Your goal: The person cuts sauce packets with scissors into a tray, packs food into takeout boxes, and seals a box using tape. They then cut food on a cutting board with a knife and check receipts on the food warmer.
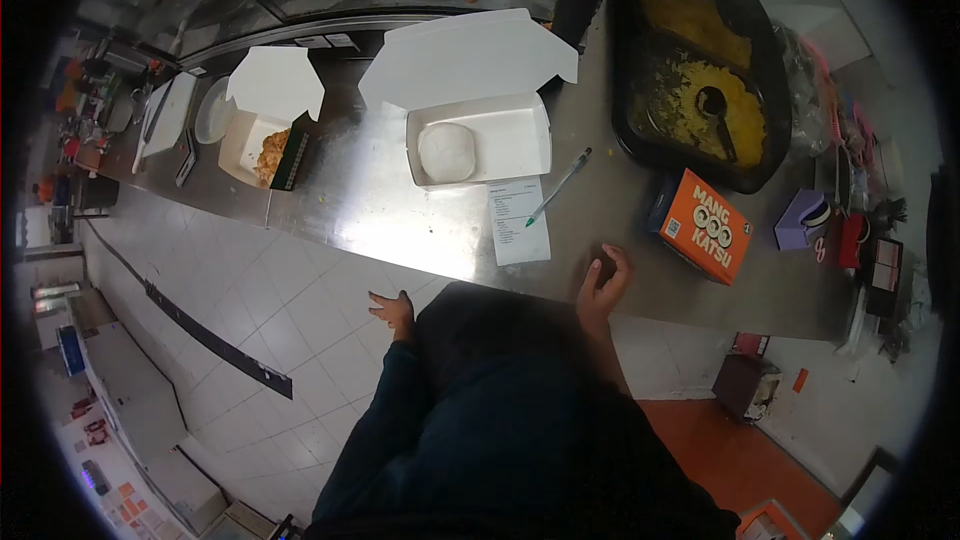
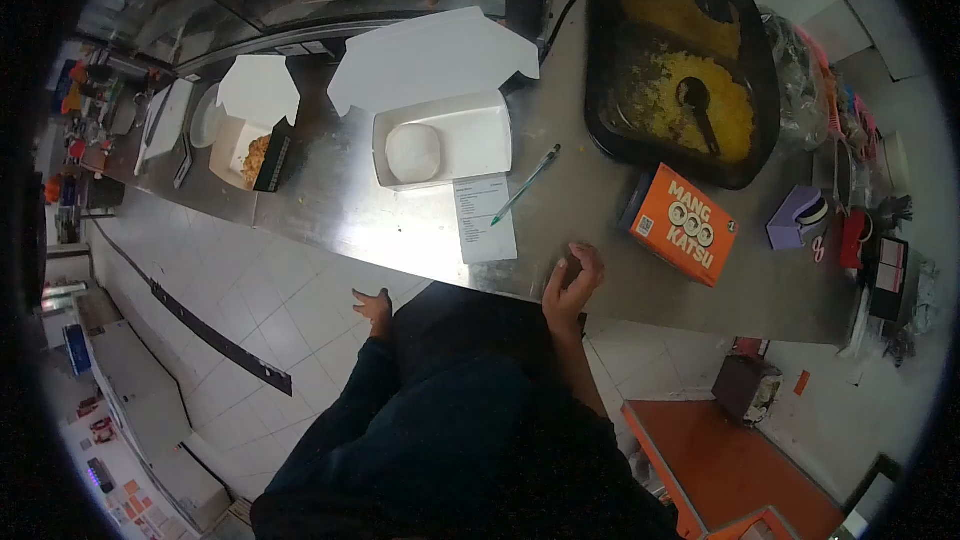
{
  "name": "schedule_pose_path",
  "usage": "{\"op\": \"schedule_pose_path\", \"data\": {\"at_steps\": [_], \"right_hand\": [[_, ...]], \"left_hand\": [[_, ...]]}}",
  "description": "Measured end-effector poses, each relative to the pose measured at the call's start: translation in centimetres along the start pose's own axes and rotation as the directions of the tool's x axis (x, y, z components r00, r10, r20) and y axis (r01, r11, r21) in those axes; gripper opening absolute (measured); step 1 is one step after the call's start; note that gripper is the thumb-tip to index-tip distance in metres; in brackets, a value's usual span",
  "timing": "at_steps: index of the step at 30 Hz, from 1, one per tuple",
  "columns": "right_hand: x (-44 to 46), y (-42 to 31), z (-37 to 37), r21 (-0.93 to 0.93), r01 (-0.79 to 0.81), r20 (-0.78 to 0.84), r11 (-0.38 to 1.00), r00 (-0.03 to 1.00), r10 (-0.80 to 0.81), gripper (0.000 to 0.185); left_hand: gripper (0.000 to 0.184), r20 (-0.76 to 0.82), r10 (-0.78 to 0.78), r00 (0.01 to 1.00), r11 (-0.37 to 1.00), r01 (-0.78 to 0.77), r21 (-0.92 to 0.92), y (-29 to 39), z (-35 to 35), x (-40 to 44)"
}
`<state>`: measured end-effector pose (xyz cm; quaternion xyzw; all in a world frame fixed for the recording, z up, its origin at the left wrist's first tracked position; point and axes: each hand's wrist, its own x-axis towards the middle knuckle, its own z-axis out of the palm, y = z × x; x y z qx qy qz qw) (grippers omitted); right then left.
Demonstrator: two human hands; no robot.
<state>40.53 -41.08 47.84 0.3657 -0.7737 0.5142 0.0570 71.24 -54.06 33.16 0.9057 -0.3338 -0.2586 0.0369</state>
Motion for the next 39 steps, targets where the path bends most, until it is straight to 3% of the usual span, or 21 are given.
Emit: {"op": "schedule_pose_path", "data": {"at_steps": [10, 17, 20, 21, 22, 23, 24, 25, 26, 27, 28, 29, 31, 32, 33, 34, 37, 39], "right_hand": [[-0.1, -0.5, -0.3, 0.008, -0.051, 0.018, 0.999, 0.999, 0.051, 0.024], [-0.2, -0.3, -1.2, 0.048, 0.053, 0.088, 0.997, 0.995, -0.057, 0.03], [-1.2, 1.2, -2.9, 0.081, 0.106, 0.246, 0.991, 0.962, -0.123, 0.038], [-0.8, 1.6, -4.3, 0.076, 0.159, 0.322, 0.984, 0.93, -0.176, 0.036], [-0.5, 1.8, -5.8, 0.128, 0.084, 0.335, 0.988, 0.934, -0.122, 0.03], [1.0, 1.2, -8.1, 0.096, 0.125, 0.304, 0.988, 0.941, -0.148, 0.027], [2.3, 1.7, -10.1, 0.087, 0.204, 0.237, 0.975, 0.946, -0.219, 0.017], [3.4, 2.8, -12.2, 0.033, 0.257, 0.172, 0.966, 0.951, -0.259, 0.014], [4.4, 4.2, -14.4, -0.019, 0.307, 0.112, 0.952, 0.946, -0.303, 0.012], [5.3, 6.0, -16.5, -0.066, 0.352, 0.058, 0.934, 0.935, -0.349, 0.011], [6.2, 8.0, -18.9, -0.286, 0.393, 0.047, 0.874, 0.917, -0.396, 0.014], [7.4, 10.1, -21.5, -0.488, 0.407, 0.052, 0.772, 0.896, -0.44, 0.018], [13.3, 11.2, -28.1, -0.598, 0.302, -0.075, 0.742, 0.901, -0.427, 0.018], [16.0, 12.4, -31.1, -0.61, 0.243, -0.154, 0.754, 0.897, -0.414, 0.019], [17.6, 15.1, -33.7, -0.547, 0.187, -0.26, 0.816, 0.888, -0.378, 0.018], [20.1, 16.7, -36.3, -0.536, 0.173, -0.264, 0.826, 0.895, -0.359, 0.018], [28.9, 21.1, -42.4, -0.528, 0.159, -0.21, 0.834, 0.927, -0.31, 0.015], [35.4, 23.9, -44.7, -0.555, 0.248, -0.188, 0.794, 0.892, -0.41, 0.014]], "left_hand": [[0.086, -0.054, 0.004, 0.999, 1.0, -0.003, 0.029, 0.9, 0.6, -0.2], [0.089, -0.091, 0.009, 0.996, 0.999, -0.005, 0.04, 1.4, 2.3, -0.8], [0.091, -0.068, 0.087, 0.994, 0.992, -0.08, 0.097, 0.1, 6.0, 0.7], [0.09, -0.072, 0.028, 0.997, 1.0, -0.027, 0.016, 0.6, 6.3, -0.4], [0.081, 0.008, 0.108, 0.994, 0.98, -0.107, 0.17, 0.6, 6.6, -0.7], [0.072, 0.185, 0.261, 0.948, 0.724, -0.319, 0.611, 0.6, 6.5, -1.5], [0.064, 0.339, 0.331, 0.881, 0.327, -0.444, 0.834, 0.8, 6.4, -2.5], [0.056, 0.415, 0.33, 0.848, 0.12, -0.474, 0.872, 0.9, 6.2, -3.6], [0.048, 0.403, 0.326, 0.855, 0.199, -0.479, 0.855, -0.1, 8.3, -1.5], [0.049, 0.421, 0.31, 0.853, 0.229, -0.496, 0.837, 0.7, 7.0, -5.2], [0.05, 0.366, 0.334, 0.869, 0.064, -0.408, 0.911, -0.2, 9.1, -4.3], [0.05, 0.394, 0.266, 0.88, 0.044, -0.419, 0.907, -0.2, 9.3, -5.8], [0.046, 0.367, 0.486, 0.793, 0.17, -0.498, 0.85, -2.1, 9.2, -10.3], [0.046, 0.285, 0.456, 0.843, 0.381, -0.474, 0.794, -2.3, 9.2, -12.6], [0.047, 0.175, 0.357, 0.918, 0.661, -0.38, 0.647, -2.8, 9.8, -14.6], [0.047, 0.101, 0.24, 0.965, 0.848, -0.26, 0.462, -3.1, 10.5, -16.7], [0.049, 0.045, 0.08, 0.996, 0.975, -0.088, 0.202, -3.9, 12.0, -22.4], [0.05, 0.034, 0.022, 0.999, 0.991, -0.027, 0.134, -4.4, 12.7, -25.8]]}}
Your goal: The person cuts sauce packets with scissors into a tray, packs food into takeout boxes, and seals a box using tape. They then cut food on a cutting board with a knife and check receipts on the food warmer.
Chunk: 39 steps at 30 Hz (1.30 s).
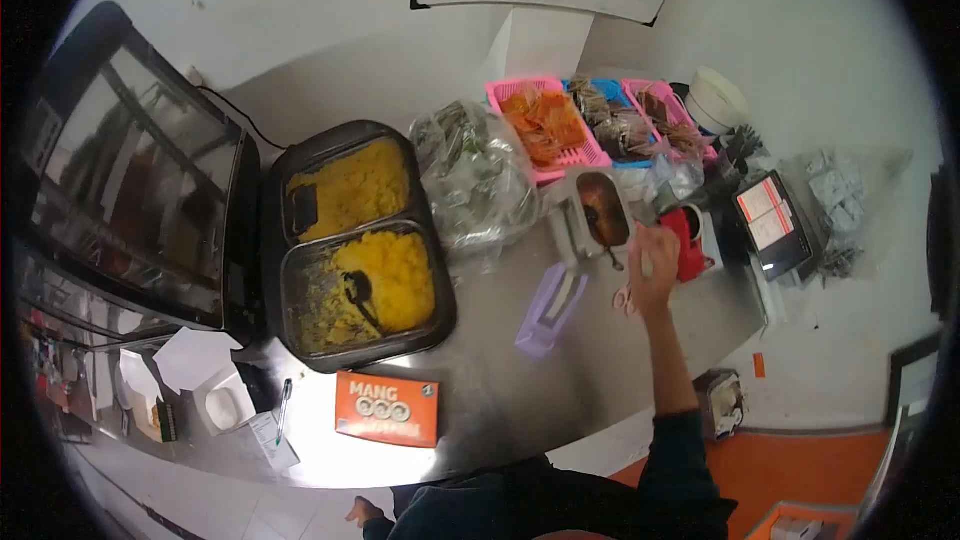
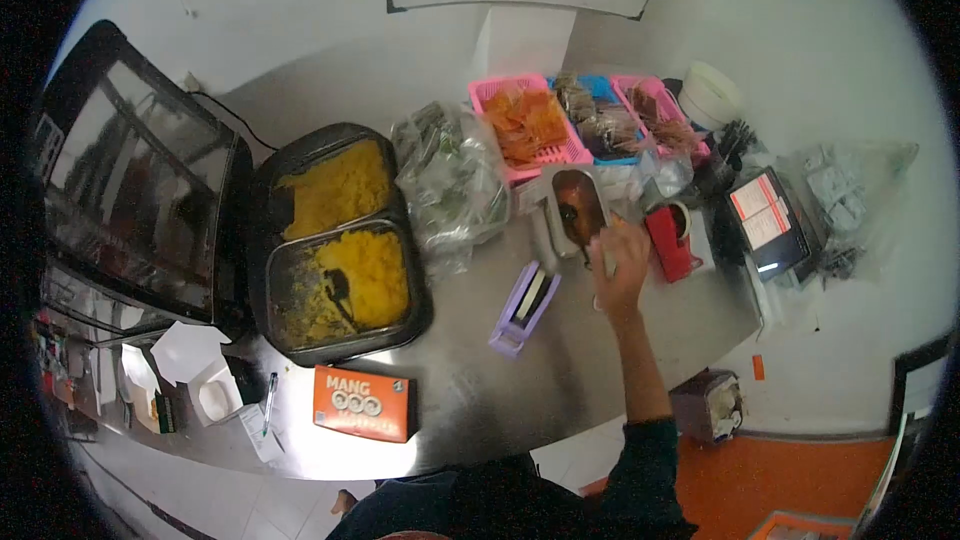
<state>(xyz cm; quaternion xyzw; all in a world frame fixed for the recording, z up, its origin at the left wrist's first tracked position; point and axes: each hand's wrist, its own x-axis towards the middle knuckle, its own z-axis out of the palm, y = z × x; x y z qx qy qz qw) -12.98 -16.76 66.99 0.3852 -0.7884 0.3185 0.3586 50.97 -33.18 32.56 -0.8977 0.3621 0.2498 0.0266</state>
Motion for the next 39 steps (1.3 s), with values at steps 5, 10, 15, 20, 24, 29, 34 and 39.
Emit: {"op": "schedule_pose_path", "data": {"at_steps": [5, 10, 15, 20, 24, 29, 34, 39], "right_hand": [[7.2, 14.7, 8.0, 0.273, -0.308, 0.051, 0.911, 0.951, 0.306, 0.013], [7.4, 29.5, 18.1, -0.035, -0.342, 0.317, 0.939, 0.887, 0.336, 0.009], [6.8, 34.4, 18.9, -0.595, 0.081, 0.583, 0.8, 0.729, 0.359, 0.008], [7.4, 36.1, 19.3, -0.524, -0.118, 0.494, 0.844, 0.764, 0.414, 0.006], [8.3, 36.1, 17.4, -0.22, -0.232, 0.448, 0.948, 0.839, 0.309, 0.006], [9.8, 35.2, 16.0, -0.235, -0.314, 0.365, 0.92, 0.849, 0.383, 0.01], [11.6, 38.0, 16.3, 0.105, -0.261, 0.046, 0.96, 0.965, 0.257, 0.017], [14.1, 39.6, 16.7, 0.284, -0.465, 0.154, 0.839, 0.885, 0.439, 0.012]], "left_hand": [[0.053, 0.004, -0.087, 0.996, 0.994, 0.087, -0.067, 2.3, 1.9, -7.5], [0.056, 0.003, -0.126, 0.992, 0.99, 0.126, -0.067, 5.6, 3.3, -12.5], [0.059, -0.005, -0.167, 0.986, 0.983, 0.166, -0.083, 7.7, 3.5, -15.9], [0.062, -0.034, -0.215, 0.976, 0.971, 0.21, -0.114, 7.0, 3.6, -17.7], [0.064, -0.043, -0.248, 0.968, 0.958, 0.239, -0.159, 6.6, 3.9, -18.1], [0.068, -0.063, -0.28, 0.958, 0.938, 0.259, -0.23, 6.1, 3.9, -17.9], [0.071, -0.098, -0.357, 0.929, 0.886, 0.304, -0.35, 3.9, 3.7, -17.6], [0.074, -0.135, -0.47, 0.872, 0.805, 0.36, -0.472, 3.2, 4.7, -17.1]]}}
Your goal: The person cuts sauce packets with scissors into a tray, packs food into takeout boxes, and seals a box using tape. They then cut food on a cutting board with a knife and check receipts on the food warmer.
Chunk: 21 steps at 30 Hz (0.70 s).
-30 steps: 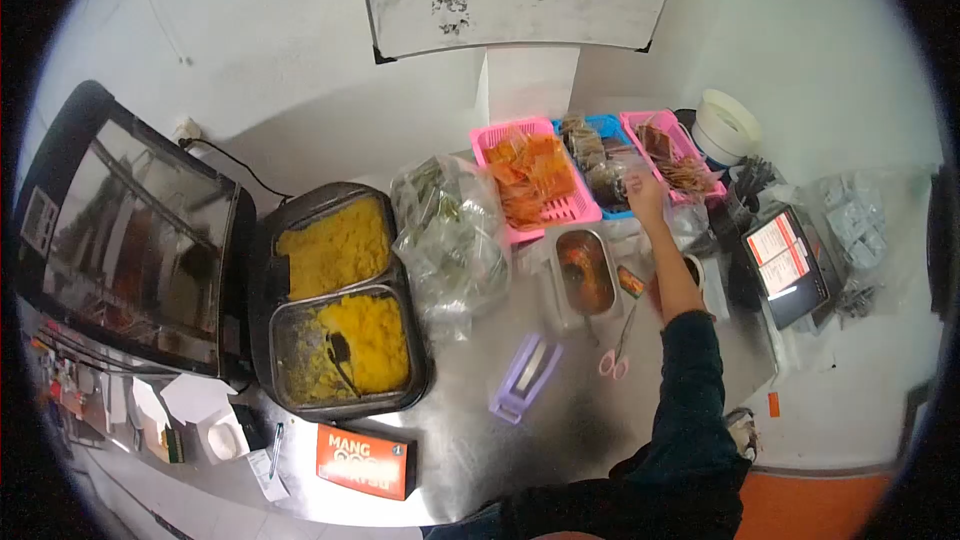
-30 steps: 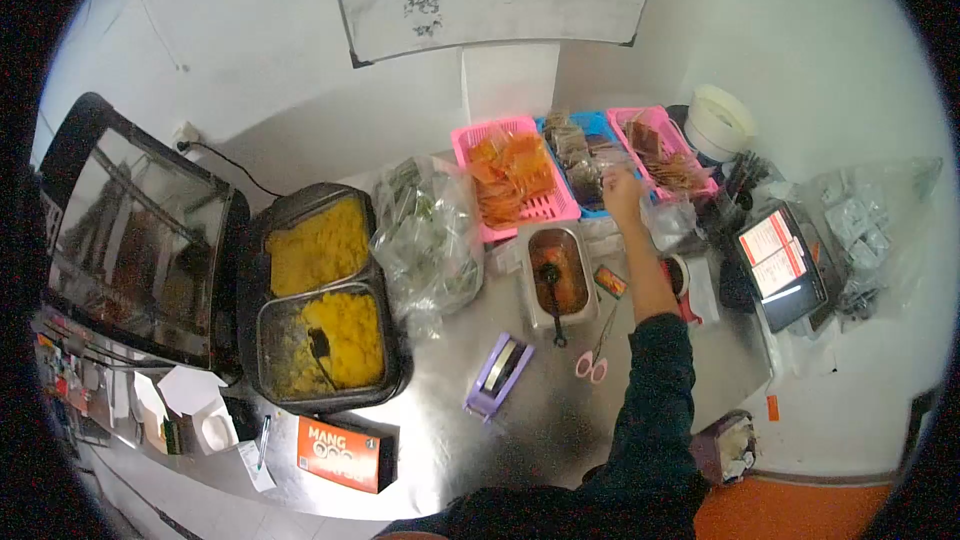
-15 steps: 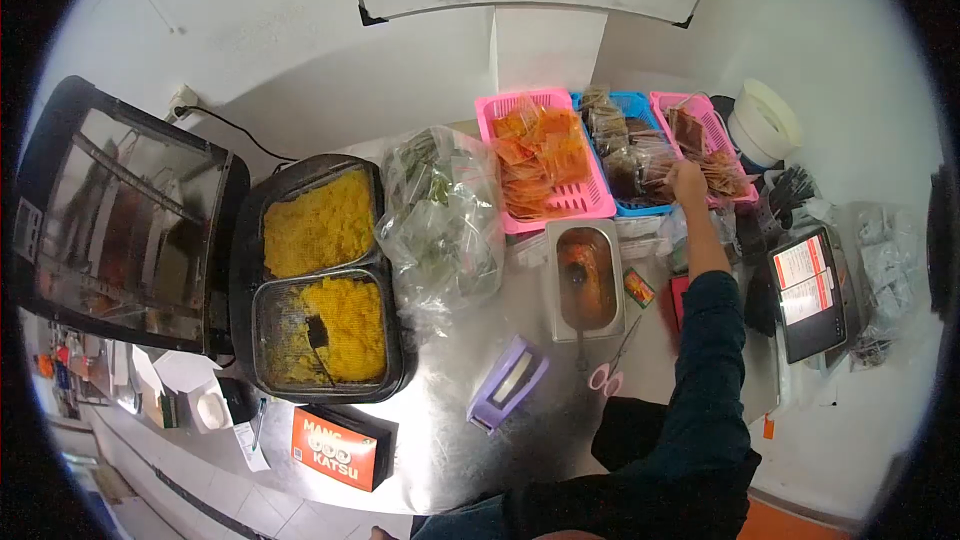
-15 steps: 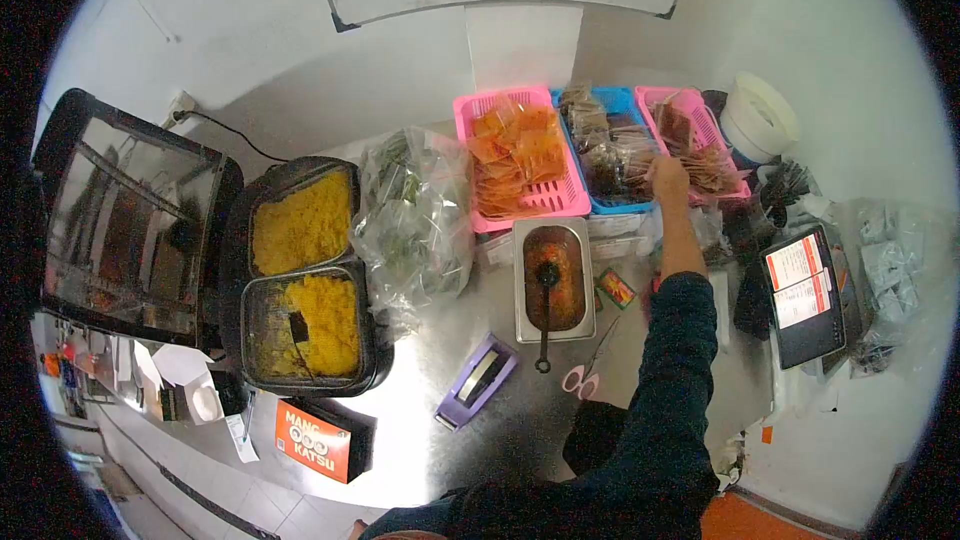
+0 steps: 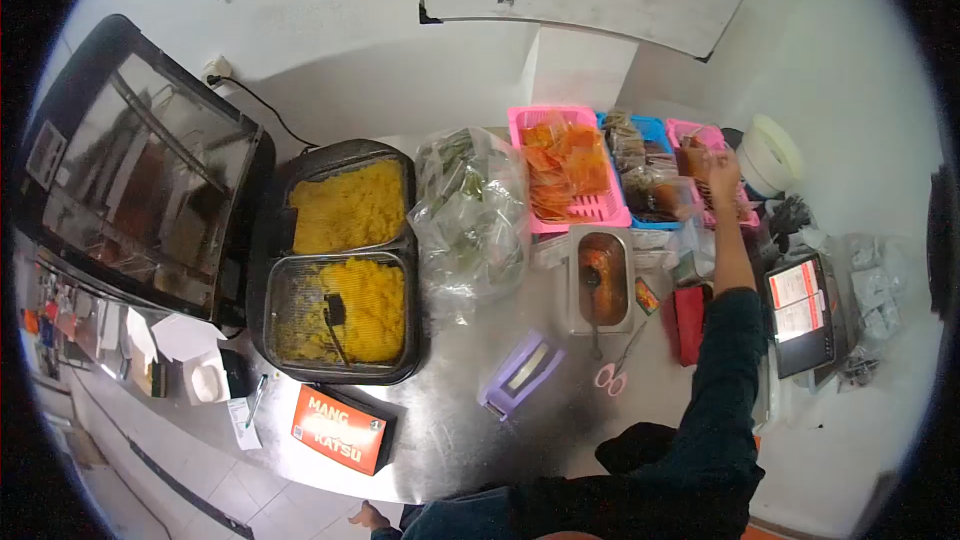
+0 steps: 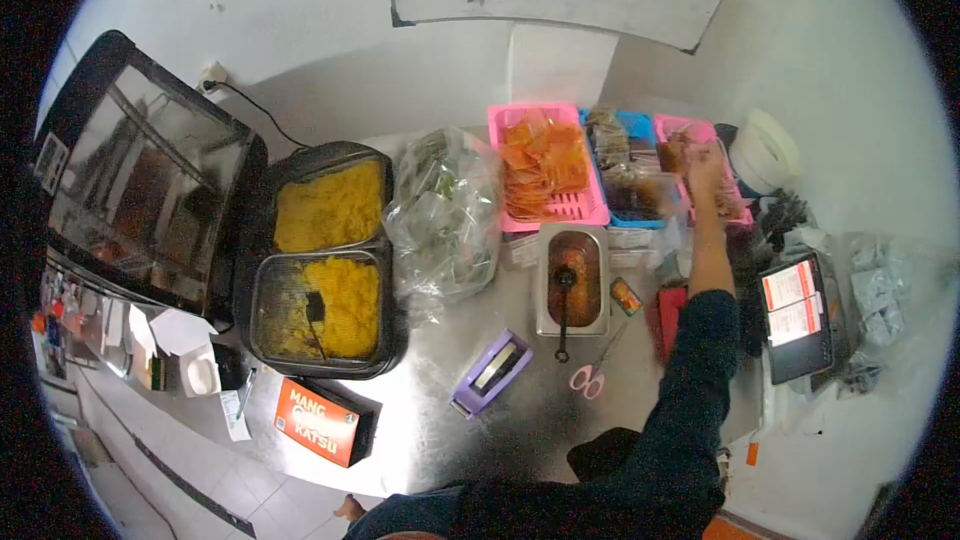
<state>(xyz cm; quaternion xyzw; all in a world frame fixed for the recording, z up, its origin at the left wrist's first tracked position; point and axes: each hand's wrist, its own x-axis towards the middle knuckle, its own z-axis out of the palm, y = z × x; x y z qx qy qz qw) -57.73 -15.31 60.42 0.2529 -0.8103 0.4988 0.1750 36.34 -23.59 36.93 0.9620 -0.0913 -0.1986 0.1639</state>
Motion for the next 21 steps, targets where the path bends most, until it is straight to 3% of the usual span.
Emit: {"op": "schedule_pose_path", "data": {"at_steps": [3, 4, 7, 10, 12, 14, 16, 19, 21], "right_hand": [[-0.5, -2.7, 0.8, -0.119, 0.041, -0.359, 0.992, 0.93, -0.082, 0.011], [-0.2, -3.1, 1.3, -0.005, 0.031, -0.326, 1.0, 0.945, -0.03, 0.012], [0.7, -5.2, 5.0, 0.349, -0.034, -0.154, 0.937, 0.984, 0.093, 0.015], [-2.8, -16.9, 8.6, 0.081, 0.214, 0.042, 0.973, 0.975, -0.218, 0.017], [-5.6, -24.3, 10.8, -0.143, 0.234, 0.467, 0.962, 0.873, -0.143, 0.018], [-8.3, -27.7, 15.0, 0.161, 0.512, 0.514, 0.843, 0.686, -0.515, 0.022], [-10.8, -32.4, 17.9, 0.01, 0.473, 0.763, 0.881, 0.565, -0.312, 0.026], [-14.4, -31.2, 24.9, 0.019, 0.698, 0.665, 0.716, 0.526, -0.53, 0.026], [-17.1, -30.4, 27.6, -0.112, 0.659, 0.795, 0.744, 0.509, -0.331, 0.043]], "left_hand": [[0.076, -0.03, -0.026, 0.999, 0.997, 0.024, -0.078, -0.2, 0.7, -0.1], [0.08, 0.065, 0.005, 0.998, 0.968, 0.011, -0.252, -0.7, 0.7, -0.3], [0.078, 0.044, -0.018, 0.999, 0.972, 0.028, -0.232, -1.2, 1.0, -0.4], [0.076, 0.021, -0.051, 0.999, 0.975, 0.054, -0.214, -2.2, 1.2, 0.1], [0.076, 0.062, 0.012, 0.998, 0.961, 0.005, -0.277, -2.8, 1.2, 0.5], [0.076, 0.068, 0.073, 0.995, 0.947, -0.048, -0.316, -2.8, 1.7, 0.5], [0.078, 0.037, 0.122, 0.992, 0.941, -0.104, -0.321, -2.9, 2.1, 0.5], [0.079, 0.024, 0.144, 0.989, 0.936, -0.129, -0.327, -3.4, 2.3, 1.1], [0.079, 0.021, 0.131, 0.991, 0.938, -0.117, -0.327, -4.2, 2.1, 1.3]]}}
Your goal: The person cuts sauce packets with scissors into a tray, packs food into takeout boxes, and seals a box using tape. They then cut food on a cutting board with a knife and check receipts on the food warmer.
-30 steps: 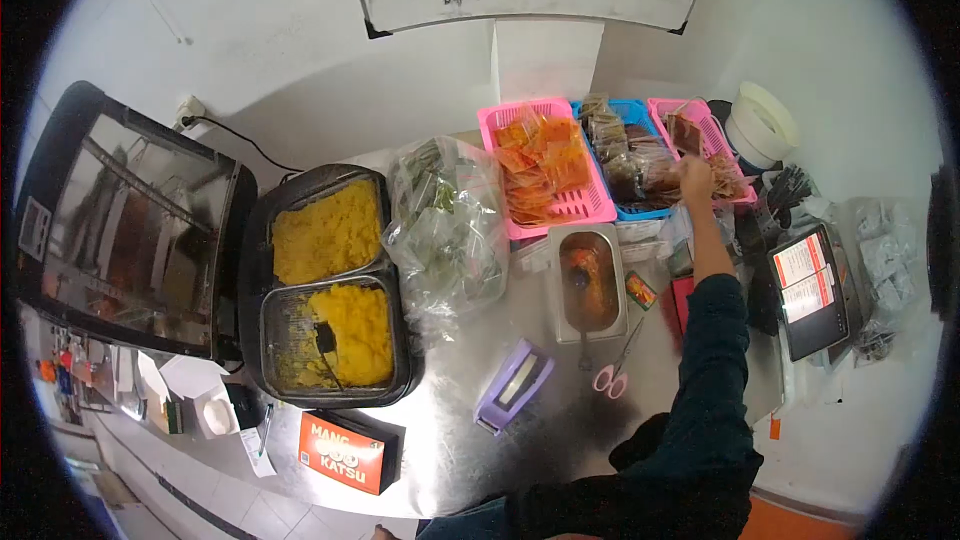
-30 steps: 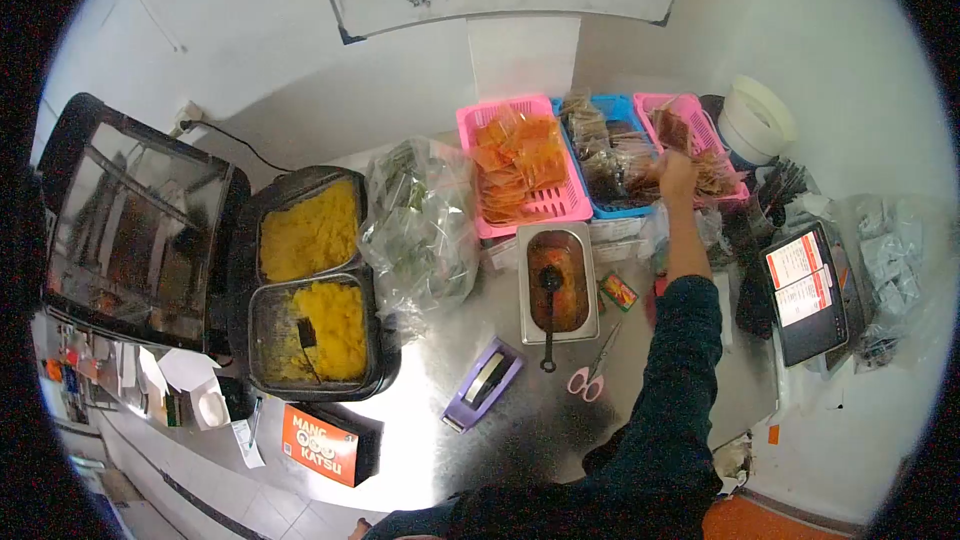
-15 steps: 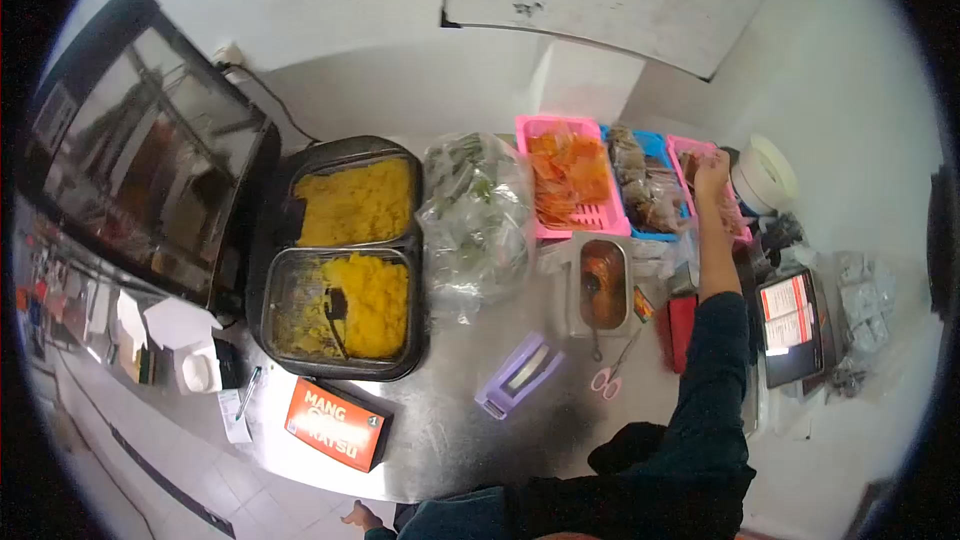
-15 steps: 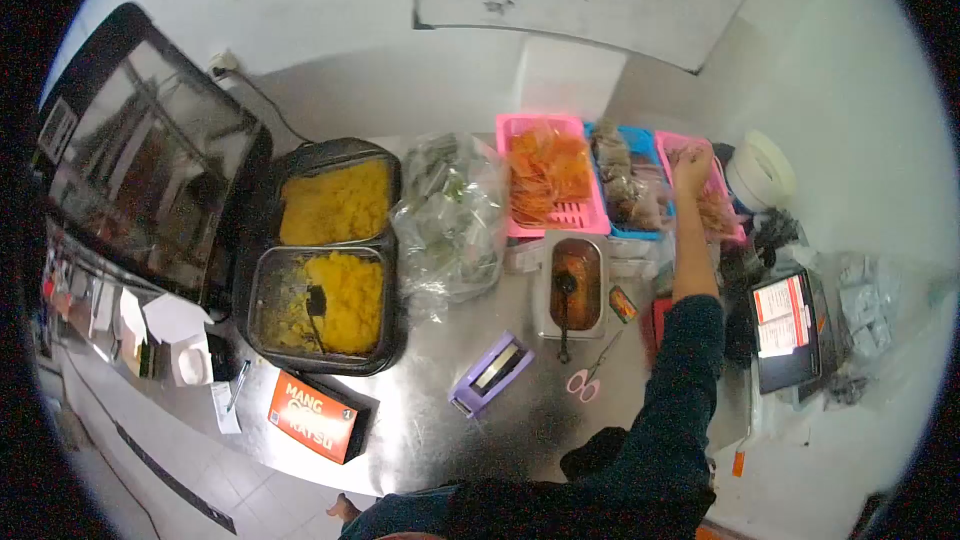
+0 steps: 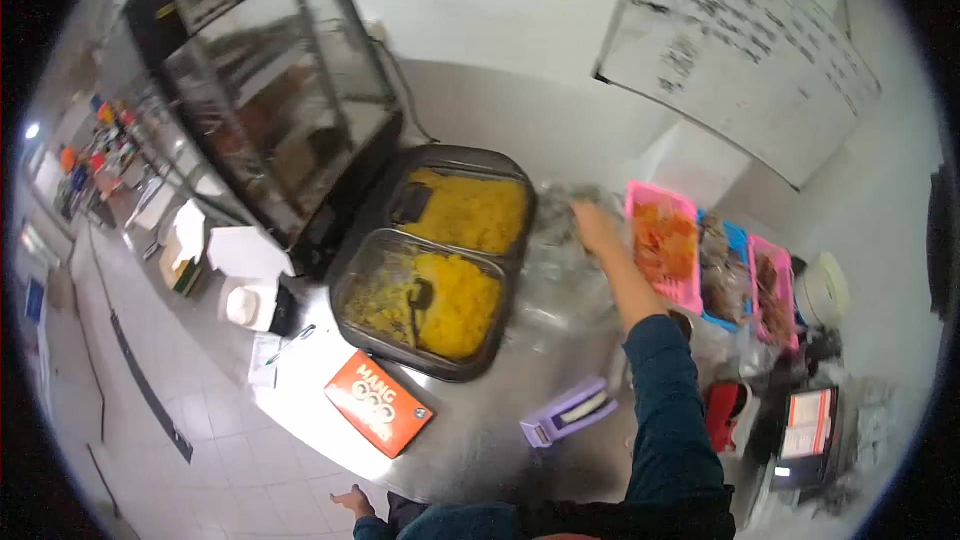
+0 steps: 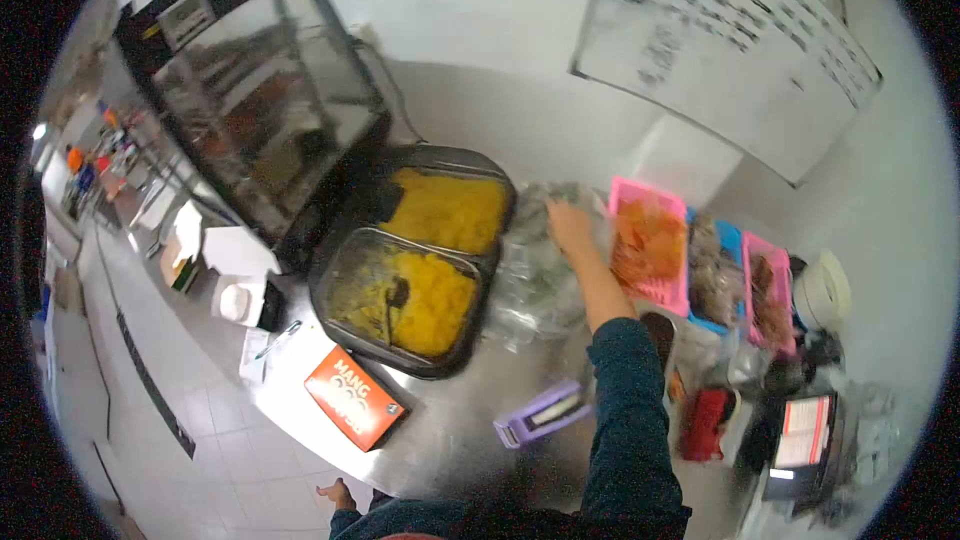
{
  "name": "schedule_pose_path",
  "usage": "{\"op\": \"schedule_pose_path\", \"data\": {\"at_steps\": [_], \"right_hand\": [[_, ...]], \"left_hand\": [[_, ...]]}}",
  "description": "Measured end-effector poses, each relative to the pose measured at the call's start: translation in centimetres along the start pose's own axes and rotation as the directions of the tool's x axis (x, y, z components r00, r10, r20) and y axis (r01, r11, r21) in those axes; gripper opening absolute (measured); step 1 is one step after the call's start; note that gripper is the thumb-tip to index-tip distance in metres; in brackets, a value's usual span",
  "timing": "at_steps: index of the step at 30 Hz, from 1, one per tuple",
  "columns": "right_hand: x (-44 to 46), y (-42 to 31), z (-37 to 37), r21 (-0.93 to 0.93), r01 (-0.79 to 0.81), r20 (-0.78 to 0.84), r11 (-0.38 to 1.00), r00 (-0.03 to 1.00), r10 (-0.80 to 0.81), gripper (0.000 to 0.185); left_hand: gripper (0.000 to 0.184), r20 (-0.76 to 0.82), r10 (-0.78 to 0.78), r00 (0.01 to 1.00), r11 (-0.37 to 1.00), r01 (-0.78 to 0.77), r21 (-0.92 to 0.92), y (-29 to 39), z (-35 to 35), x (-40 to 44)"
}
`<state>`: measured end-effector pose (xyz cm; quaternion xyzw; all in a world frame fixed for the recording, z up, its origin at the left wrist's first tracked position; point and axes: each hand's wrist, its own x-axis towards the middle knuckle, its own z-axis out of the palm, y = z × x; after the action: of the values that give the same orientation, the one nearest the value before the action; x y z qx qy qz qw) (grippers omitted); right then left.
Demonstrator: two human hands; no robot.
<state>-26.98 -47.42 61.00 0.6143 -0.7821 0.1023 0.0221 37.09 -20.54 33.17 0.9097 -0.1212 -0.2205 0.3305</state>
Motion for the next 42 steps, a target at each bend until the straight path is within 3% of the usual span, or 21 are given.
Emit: {"op": "schedule_pose_path", "data": {"at_steps": [2, 3, 4, 5, 6, 7, 8, 10, 11, 12, 15, 18, 21, 23, 26, 29, 30, 32, 36, 39, 42], "right_hand": [[-0.3, 1.3, 3.7, 0.019, 0.122, -0.221, 0.992, 0.969, -0.115, 0.046], [-0.2, 0.5, 3.0, 0.082, -0.046, -0.134, 0.996, 0.989, 0.057, 0.043], [-0.5, 0.1, 1.9, 0.006, -0.075, -0.072, 0.997, 0.995, 0.076, 0.042], [-0.6, -0.2, 0.7, 0.081, -0.162, -0.022, 0.984, 0.986, 0.164, 0.041], [-3.2, -4.2, -5.2, 0.033, -0.095, -0.07, 0.995, 0.993, 0.097, 0.037], [-1.6, 0.0, -1.5, 0.037, 0.107, -0.253, 0.994, 0.963, -0.095, 0.03], [-1.3, 0.4, -2.1, -0.113, 0.036, -0.214, 0.993, 0.975, -0.06, 0.02], [-0.8, 0.5, -4.4, 0.13, -0.009, -0.192, 0.991, 0.981, 0.034, 0.018], [-0.9, -0.4, -5.9, 0.105, 0.085, -0.246, 0.991, 0.968, -0.057, 0.017], [-0.8, -1.2, -7.3, 0.078, 0.169, -0.305, 0.982, 0.942, -0.138, 0.017], [-1.4, -7.5, -11.6, 0.278, 0.117, -0.185, 0.953, 0.98, -0.066, 0.016], [-2.8, -16.8, -13.9, 0.654, 0.215, -0.126, 0.725, 0.976, -0.176, 0.013], [-4.5, -27.2, -14.4, 0.802, 0.191, -0.02, 0.565, 0.955, -0.294, 0.013], [-5.0, -33.4, -13.3, 0.833, 0.156, 0.035, 0.531, 0.942, -0.332, 0.017], [-4.3, -40.9, -9.3, 0.85, 0.158, 0.083, 0.503, 0.903, -0.423, 0.02], [-3.0, -48.6, -5.2, 0.823, 0.199, 0.085, 0.532, 0.883, -0.462, 0.021], [-2.7, -51.2, -4.0, 0.843, 0.153, 0.117, 0.515, 0.883, -0.455, 0.022], [-0.9, -55.0, -0.1, 0.765, 0.268, 0.063, 0.586, 0.874, -0.481, 0.025], [1.8, -61.8, 4.8, 0.563, 0.414, 0.024, 0.716, 0.857, -0.515, 0.024], [3.1, -65.4, 7.9, 0.444, 0.402, 0.037, 0.801, 0.885, -0.464, 0.024], [4.1, -67.6, 11.2, 0.341, 0.462, 0.014, 0.819, 0.868, -0.496, 0.025]], "left_hand": [[0.08, -0.029, -0.023, 0.999, 1.0, 0.023, -0.004, -0.6, -1.0, -0.2], [0.082, -0.037, -0.01, 0.999, 0.998, 0.007, -0.06, -1.5, -1.4, 0.1], [0.084, -0.034, -0.045, 0.998, 0.996, 0.042, -0.08, -2.3, -1.4, 0.4], [0.086, -0.032, -0.084, 0.996, 0.992, 0.08, -0.094, -3.3, -1.7, 0.5], [0.086, -0.032, -0.115, 0.993, 0.989, 0.111, -0.101, -4.0, -1.8, 0.7], [0.086, -0.027, -0.146, 0.989, 0.984, 0.143, -0.106, -4.1, -1.9, 0.8], [0.086, -0.017, -0.178, 0.984, 0.979, 0.176, -0.105, -5.1, -1.7, 0.6], [0.086, -0.014, -0.146, 0.989, 0.982, 0.144, -0.121, -7.0, -0.9, 1.8], [0.084, -0.025, -0.078, 0.997, 0.994, 0.076, -0.074, -6.6, -0.6, 2.2], [0.083, -0.038, -0.076, 0.996, 0.984, 0.069, -0.164, -6.1, -0.4, 2.5], [0.083, 0.018, -0.085, 0.996, 0.988, 0.087, -0.126, -3.5, -0.4, 3.7], [0.081, 0.097, -0.131, 0.987, 0.977, 0.145, -0.155, -1.4, -0.6, 5.7], [0.078, 0.202, -0.147, 0.968, 0.954, 0.193, -0.228, -0.7, -1.2, 9.1], [0.078, 0.237, -0.13, 0.963, 0.937, 0.197, -0.288, -0.6, -1.3, 12.3], [0.076, 0.2, -0.121, 0.972, 0.941, 0.176, -0.288, -1.3, -1.2, 19.3], [0.072, 0.054, -0.102, 0.993, 0.986, 0.108, -0.128, -2.7, -0.9, 27.6], [0.072, 0.137, -0.16, 0.978, 0.961, 0.186, -0.205, -1.7, -2.0, 29.4], [0.07, 0.236, -0.233, 0.943, 0.903, 0.3, -0.308, 1.4, -4.8, 32.4], [0.067, 0.206, -0.247, 0.947, 0.889, 0.306, -0.341, 2.1, -7.1, 38.0], [0.066, 0.162, -0.292, 0.943, 0.893, 0.329, -0.307, 1.3, -8.3, 39.7], [0.066, 0.203, -0.394, 0.896, 0.849, 0.44, -0.292, 2.1, -10.2, 38.6]]}}
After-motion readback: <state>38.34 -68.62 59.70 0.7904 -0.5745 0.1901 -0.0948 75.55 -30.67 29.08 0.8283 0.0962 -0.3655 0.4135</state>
